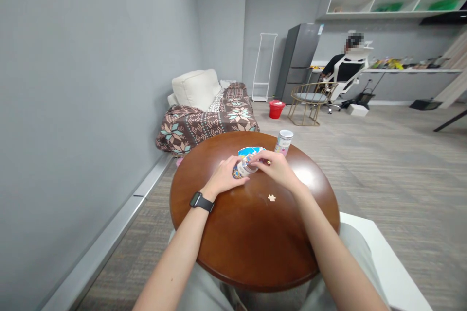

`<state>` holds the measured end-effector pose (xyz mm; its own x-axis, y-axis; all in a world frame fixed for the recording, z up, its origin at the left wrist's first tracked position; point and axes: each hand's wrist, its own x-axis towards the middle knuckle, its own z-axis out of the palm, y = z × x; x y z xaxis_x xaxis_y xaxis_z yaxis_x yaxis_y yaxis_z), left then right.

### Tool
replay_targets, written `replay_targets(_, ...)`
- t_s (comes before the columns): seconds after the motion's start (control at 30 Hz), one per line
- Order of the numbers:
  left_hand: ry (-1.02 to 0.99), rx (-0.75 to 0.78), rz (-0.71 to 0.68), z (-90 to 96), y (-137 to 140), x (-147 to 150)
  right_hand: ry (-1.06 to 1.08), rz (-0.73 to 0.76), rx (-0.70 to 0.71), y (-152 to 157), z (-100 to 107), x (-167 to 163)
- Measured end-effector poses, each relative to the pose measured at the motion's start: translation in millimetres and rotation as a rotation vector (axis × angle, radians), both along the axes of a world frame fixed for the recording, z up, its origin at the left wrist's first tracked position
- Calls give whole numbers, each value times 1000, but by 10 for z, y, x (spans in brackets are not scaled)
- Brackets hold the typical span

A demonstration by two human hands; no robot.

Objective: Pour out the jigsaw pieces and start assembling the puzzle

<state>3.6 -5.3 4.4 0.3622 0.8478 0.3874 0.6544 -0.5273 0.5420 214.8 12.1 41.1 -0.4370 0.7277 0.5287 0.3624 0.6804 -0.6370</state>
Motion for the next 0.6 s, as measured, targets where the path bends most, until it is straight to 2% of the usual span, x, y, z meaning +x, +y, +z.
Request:
replay_targets(0.17,26,-2,-6,25,0,8,108,-73,20,-19,-201,25)
replay_targets(0.43,68,-13,-14,19,-10,29,230,-204,52,-29,-199,-14)
replay_targets(0.6,41,-32,-25,41,-19,50,272,-130,45,-77,-182,-83)
